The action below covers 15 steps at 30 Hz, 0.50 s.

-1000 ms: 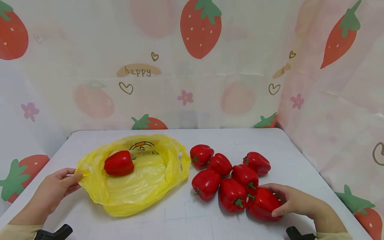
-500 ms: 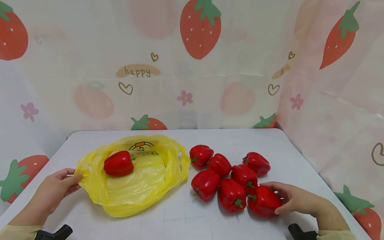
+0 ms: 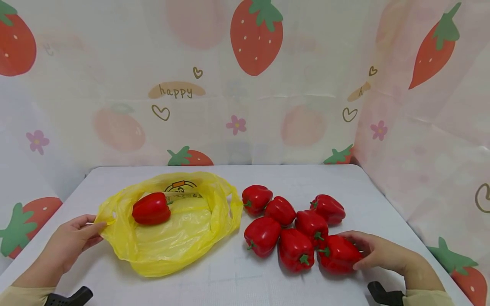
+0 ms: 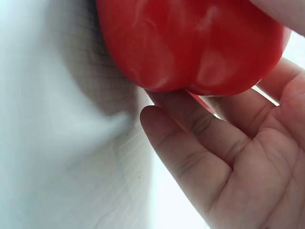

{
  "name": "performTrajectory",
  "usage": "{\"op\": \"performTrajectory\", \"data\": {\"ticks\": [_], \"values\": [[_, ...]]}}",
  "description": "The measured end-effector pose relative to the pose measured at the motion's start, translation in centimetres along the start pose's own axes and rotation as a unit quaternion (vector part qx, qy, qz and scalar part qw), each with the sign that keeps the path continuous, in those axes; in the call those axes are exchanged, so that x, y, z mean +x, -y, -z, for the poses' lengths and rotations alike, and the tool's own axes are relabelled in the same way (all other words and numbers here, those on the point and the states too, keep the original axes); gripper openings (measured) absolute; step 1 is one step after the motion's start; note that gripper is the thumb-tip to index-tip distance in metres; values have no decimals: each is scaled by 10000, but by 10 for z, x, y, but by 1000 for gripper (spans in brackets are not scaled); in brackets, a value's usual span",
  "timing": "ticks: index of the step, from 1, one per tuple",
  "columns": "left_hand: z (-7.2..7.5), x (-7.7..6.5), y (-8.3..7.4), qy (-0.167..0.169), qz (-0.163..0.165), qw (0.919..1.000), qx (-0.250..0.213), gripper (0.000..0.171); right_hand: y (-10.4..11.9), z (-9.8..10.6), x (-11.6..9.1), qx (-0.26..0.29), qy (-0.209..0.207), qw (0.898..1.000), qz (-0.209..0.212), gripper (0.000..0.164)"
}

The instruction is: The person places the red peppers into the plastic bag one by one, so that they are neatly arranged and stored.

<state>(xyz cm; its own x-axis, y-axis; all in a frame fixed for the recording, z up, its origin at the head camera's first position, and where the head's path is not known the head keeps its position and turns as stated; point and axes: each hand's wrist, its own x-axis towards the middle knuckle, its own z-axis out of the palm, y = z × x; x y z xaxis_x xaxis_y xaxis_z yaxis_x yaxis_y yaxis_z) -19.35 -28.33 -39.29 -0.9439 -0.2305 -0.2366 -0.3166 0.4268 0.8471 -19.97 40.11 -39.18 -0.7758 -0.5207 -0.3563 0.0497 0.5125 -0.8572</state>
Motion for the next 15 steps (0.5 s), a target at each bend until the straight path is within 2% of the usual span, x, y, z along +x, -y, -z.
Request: {"op": "performTrajectory", "data": {"ticks": [8,15], "values": [[0,1,0,9,-31,10000,-3,57,-5,-1,0,210,-105,9997,95,70],[-1,1,1,29,-92,9999,-66,57,-10,0,2,519,-142,9982,259,57]]}}
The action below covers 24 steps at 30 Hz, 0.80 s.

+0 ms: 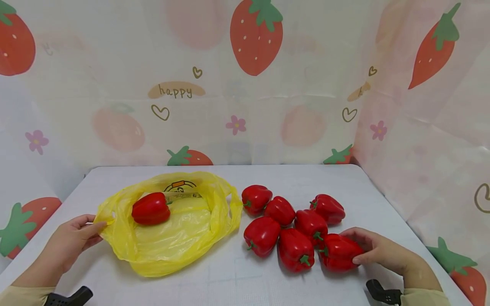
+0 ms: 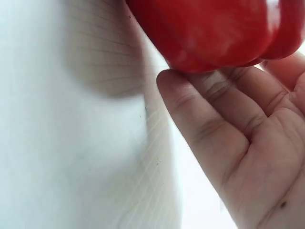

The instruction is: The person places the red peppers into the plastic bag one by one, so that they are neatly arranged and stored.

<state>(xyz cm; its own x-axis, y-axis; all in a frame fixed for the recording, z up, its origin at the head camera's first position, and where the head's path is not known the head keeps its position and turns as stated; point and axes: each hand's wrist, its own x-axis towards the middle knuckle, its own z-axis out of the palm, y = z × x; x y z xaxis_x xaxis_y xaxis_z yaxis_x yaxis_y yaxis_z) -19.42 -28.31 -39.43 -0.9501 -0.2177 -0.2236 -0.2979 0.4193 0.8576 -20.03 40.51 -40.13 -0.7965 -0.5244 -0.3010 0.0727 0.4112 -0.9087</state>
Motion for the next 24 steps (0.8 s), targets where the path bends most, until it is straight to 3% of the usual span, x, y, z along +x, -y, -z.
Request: {"op": "performTrajectory", "data": {"ticks": [24], "values": [[1,-1,-1,0,7,10000,9,57,5,7,-1,-67,-180,9998,16,47]]}}
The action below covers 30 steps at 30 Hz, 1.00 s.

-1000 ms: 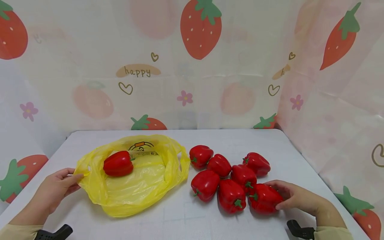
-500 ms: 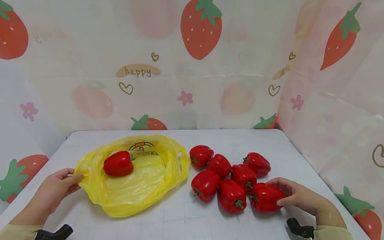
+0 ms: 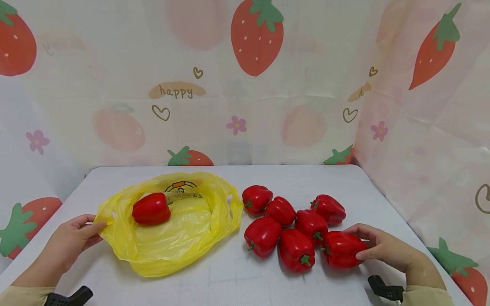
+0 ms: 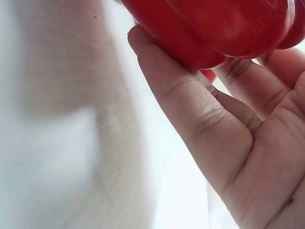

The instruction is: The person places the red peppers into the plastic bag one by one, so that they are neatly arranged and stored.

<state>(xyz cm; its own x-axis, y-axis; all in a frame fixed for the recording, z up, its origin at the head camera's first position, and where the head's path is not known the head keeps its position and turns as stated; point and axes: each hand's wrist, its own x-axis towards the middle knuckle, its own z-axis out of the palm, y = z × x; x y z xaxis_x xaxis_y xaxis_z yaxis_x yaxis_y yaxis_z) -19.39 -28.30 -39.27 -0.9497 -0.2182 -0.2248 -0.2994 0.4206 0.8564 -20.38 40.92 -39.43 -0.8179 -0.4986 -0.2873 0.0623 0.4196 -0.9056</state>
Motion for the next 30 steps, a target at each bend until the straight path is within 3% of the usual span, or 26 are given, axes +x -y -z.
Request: {"op": "performTrajectory", "data": {"ticks": [20,30], "values": [[0,1,1,-56,48,10000,36,56,33,9,-1,-174,52,9984,539,46],[1,0,1,-63,28,10000,72,56,50,14,8,-554,152,9912,1192,46]]}}
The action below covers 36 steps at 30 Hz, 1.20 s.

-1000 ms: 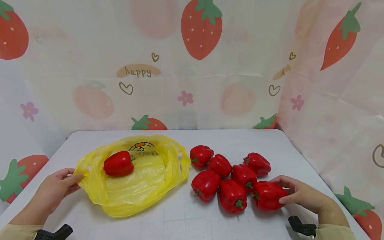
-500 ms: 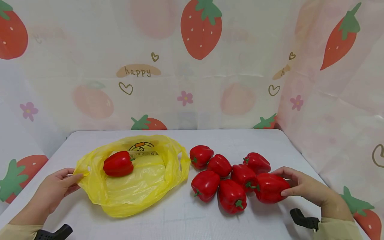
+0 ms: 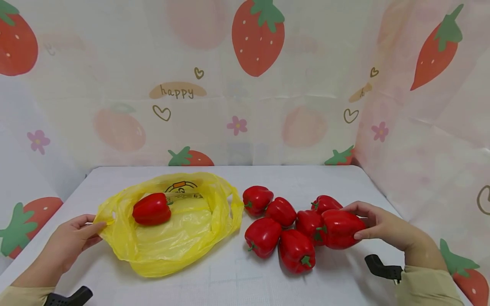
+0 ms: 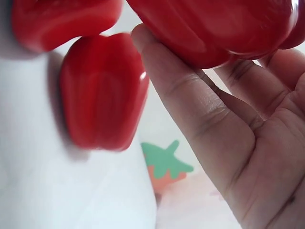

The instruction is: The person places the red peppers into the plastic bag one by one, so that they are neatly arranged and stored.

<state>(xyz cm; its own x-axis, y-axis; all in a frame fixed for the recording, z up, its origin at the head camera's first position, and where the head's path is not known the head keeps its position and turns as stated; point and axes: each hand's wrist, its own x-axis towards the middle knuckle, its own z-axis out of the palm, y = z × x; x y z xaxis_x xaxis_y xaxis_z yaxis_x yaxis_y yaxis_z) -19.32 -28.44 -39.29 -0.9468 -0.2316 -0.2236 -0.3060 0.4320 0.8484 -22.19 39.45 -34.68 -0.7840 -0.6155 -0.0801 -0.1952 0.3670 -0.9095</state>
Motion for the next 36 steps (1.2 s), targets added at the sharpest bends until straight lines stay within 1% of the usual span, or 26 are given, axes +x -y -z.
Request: {"op": "performTrajectory", "data": {"ticks": [5,9,14,18,27,36], "values": [[0,1,1,20,21,10000,-21,57,8,3,10,-103,0,9996,273,46],[0,1,2,29,7,10000,-46,56,12,5,18,-56,137,9981,606,44],[0,1,1,8,1,10000,-59,55,21,7,29,-33,214,9976,650,44],[0,1,0,15,11,10000,-49,55,29,7,39,-105,284,9964,796,44],[0,1,0,9,5,9999,-102,56,44,5,59,-221,295,9950,929,44],[0,1,1,45,-38,9999,-104,58,55,-3,83,-195,326,9929,1125,43]]}}
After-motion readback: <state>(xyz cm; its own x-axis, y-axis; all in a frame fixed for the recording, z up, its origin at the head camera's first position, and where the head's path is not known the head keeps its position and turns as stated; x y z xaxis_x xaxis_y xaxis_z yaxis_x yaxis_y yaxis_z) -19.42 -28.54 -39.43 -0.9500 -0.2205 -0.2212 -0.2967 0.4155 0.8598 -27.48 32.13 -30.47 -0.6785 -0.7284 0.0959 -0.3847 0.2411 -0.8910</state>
